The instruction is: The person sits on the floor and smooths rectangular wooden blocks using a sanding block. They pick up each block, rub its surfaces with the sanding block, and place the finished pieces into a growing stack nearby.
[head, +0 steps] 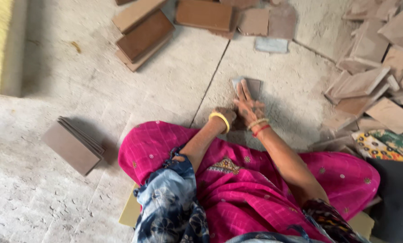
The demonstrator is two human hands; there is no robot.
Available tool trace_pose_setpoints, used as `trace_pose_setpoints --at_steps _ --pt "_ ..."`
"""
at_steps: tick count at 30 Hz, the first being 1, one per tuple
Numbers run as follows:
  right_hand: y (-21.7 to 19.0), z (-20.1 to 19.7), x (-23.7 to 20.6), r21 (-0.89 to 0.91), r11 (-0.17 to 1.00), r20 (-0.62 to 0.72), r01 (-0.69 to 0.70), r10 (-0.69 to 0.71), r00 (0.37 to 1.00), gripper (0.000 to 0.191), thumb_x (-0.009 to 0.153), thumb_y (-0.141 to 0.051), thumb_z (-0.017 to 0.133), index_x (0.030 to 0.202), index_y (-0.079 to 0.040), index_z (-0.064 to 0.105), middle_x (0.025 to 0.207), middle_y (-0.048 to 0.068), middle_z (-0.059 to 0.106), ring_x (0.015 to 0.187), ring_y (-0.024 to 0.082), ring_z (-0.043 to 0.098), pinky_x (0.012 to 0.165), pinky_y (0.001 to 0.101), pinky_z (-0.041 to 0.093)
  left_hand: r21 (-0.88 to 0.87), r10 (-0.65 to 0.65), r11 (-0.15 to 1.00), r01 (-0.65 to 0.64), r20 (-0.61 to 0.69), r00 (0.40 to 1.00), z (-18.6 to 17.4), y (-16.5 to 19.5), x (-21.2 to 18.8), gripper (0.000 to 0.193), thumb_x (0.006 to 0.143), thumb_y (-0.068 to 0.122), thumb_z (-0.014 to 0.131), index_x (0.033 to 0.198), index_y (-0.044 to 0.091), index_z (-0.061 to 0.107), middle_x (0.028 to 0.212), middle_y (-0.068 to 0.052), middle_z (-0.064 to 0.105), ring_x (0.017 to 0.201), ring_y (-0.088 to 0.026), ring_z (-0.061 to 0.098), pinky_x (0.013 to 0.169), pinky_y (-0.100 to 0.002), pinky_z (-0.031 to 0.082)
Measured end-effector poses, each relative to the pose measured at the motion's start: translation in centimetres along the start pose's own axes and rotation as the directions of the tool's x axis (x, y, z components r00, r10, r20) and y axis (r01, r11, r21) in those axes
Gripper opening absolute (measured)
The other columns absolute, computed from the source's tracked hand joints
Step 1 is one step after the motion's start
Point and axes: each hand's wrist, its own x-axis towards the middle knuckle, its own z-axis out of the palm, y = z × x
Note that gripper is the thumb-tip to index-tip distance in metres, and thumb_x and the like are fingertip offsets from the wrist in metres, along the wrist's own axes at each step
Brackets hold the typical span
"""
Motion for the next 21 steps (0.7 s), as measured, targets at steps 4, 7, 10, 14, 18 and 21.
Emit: trace_pose_setpoints --at_steps 4,7,10,14,18,21 --pt "2.1 -0.3 -0.6 0.322 0.945 -0.168 -0.049 0.109 0.98 0.068 0.109 -0.022 0.037 0.167 0.001 0.008 0.175 0.012 0.006 0.124 0.037 0.066 0.073 0.0395 0.062 -0.01 0.016 1.0 -0.017 -0.042 0.999 0.8 0.0 0.1 0.054 0.089 0.052 0.072 0.127 0.014 0.066 0.133 -0.011 0.064 0.125 -0.032 0.06 0.098 -0.046 0.05" --pt "1.8 -1.7 0.6 0.278 0.884 0.283 -0.377 0.299 0.911 0.065 0.112 -0.029 0.037 0.167 -0.008 0.009 0.174 0.013 0.01 0.088 0.029 0.074 0.054 0.0312 0.057 -0.02 0.008 1.0 -0.008 -0.01 1.0 0.7 -0.1 0.5 0.057 0.085 0.054 0.076 0.126 0.015 0.068 0.133 -0.01 0.065 0.127 -0.029 0.06 0.103 -0.045 0.049" --pt "-0.7 -2.6 1.9 0.209 0.903 0.369 -0.376 0.284 0.885 0.067 0.111 -0.034 0.039 0.166 -0.011 0.008 0.173 0.012 0.011 0.065 0.019 0.073 0.044 0.0273 0.05 -0.004 0.006 1.0 -0.006 0.051 0.999 0.2 0.1 0.7 0.058 0.08 0.05 0.08 0.126 0.017 0.069 0.134 -0.006 0.067 0.127 -0.029 0.062 0.102 -0.044 0.051" --pt "-1.0 -2.4 1.4 0.13 0.982 0.03 -0.14 0.137 0.99 0.072 0.109 -0.037 0.044 0.168 -0.013 0.01 0.172 0.007 0.016 0.069 0.013 0.075 0.056 0.0353 0.053 -0.017 0.008 1.0 -0.008 -0.015 1.0 0.2 0.1 0.1 0.055 0.084 0.053 0.077 0.123 0.014 0.071 0.132 -0.008 0.069 0.125 -0.029 0.064 0.102 -0.044 0.052" --pt "1.7 -1.8 0.5 0.309 0.846 0.286 -0.434 0.352 0.891 0.065 0.11 -0.033 0.039 0.165 -0.011 0.012 0.172 0.011 0.013 0.098 0.037 0.073 0.056 0.0439 0.062 -0.012 0.003 1.0 -0.003 0.012 1.0 0.2 0.1 -0.1 0.051 0.088 0.052 0.075 0.121 0.014 0.072 0.13 -0.011 0.069 0.124 -0.031 0.064 0.102 -0.044 0.052" --pt "2.0 -1.8 0.6 0.166 0.921 0.173 -0.353 0.325 0.93 0.067 0.111 -0.039 0.045 0.162 -0.007 0.016 0.17 0.013 0.014 0.103 0.044 0.07 0.07 0.0545 0.06 0.03 0.02 0.999 -0.022 0.052 0.998 -0.2 0.4 0.0 0.047 0.088 0.045 0.076 0.124 0.015 0.071 0.133 -0.01 0.069 0.126 -0.03 0.063 0.103 -0.043 0.052"
